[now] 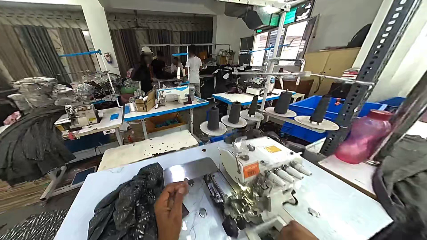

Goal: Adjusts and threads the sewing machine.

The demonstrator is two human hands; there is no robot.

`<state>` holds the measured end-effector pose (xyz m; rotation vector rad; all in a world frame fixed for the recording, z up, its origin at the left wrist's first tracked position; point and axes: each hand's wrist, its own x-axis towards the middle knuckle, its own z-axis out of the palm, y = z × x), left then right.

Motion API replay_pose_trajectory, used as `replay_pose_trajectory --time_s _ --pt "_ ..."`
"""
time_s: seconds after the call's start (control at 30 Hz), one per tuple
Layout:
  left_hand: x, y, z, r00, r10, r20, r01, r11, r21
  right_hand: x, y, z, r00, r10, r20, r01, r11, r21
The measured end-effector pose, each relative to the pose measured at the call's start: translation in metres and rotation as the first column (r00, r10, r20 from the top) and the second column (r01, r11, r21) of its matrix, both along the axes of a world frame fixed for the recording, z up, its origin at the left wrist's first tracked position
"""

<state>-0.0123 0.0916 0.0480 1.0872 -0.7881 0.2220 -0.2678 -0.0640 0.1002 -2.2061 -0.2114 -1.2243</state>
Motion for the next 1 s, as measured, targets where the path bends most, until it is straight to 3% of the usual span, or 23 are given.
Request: replay_pose_trajectory --time_s 0.2,0.37,0.47,0.6,0.77,1.0 --pt "-0.001 0.011 -0.01 0.99 0.099 0.102 -0.122 0.961 0.247 -0.008 0.009 0.004 0.995 -0.088 0.055 0.089 0.996 -0.018" --pt "0.004 0.004 -0.017 0.979 0.154 0.136 -0.191 0.926 0.326 -0.014 0.004 0.004 0.993 -0.112 0.021 0.112 0.994 0.015" --pt "0.005 0.004 -0.017 0.94 0.231 0.251 -0.312 0.879 0.36 -0.016 0.001 0.002 0.992 -0.119 0.04 0.116 0.992 0.057" --pt "0.006 0.004 -0.013 0.896 0.278 0.345 -0.369 0.9 0.232 -0.009 0.0 0.004 0.99 -0.115 0.087 0.1 0.982 0.158" --pt "0.008 0.006 -0.007 0.926 0.259 0.276 -0.285 0.957 0.06 0.011 0.001 0.009 0.997 -0.081 -0.005 0.081 0.991 0.106" --pt "0.013 0.009 -0.004 0.951 0.281 0.132 -0.283 0.959 0.001 0.032 0.002 0.002 0.986 -0.126 -0.106 0.129 0.991 0.026"
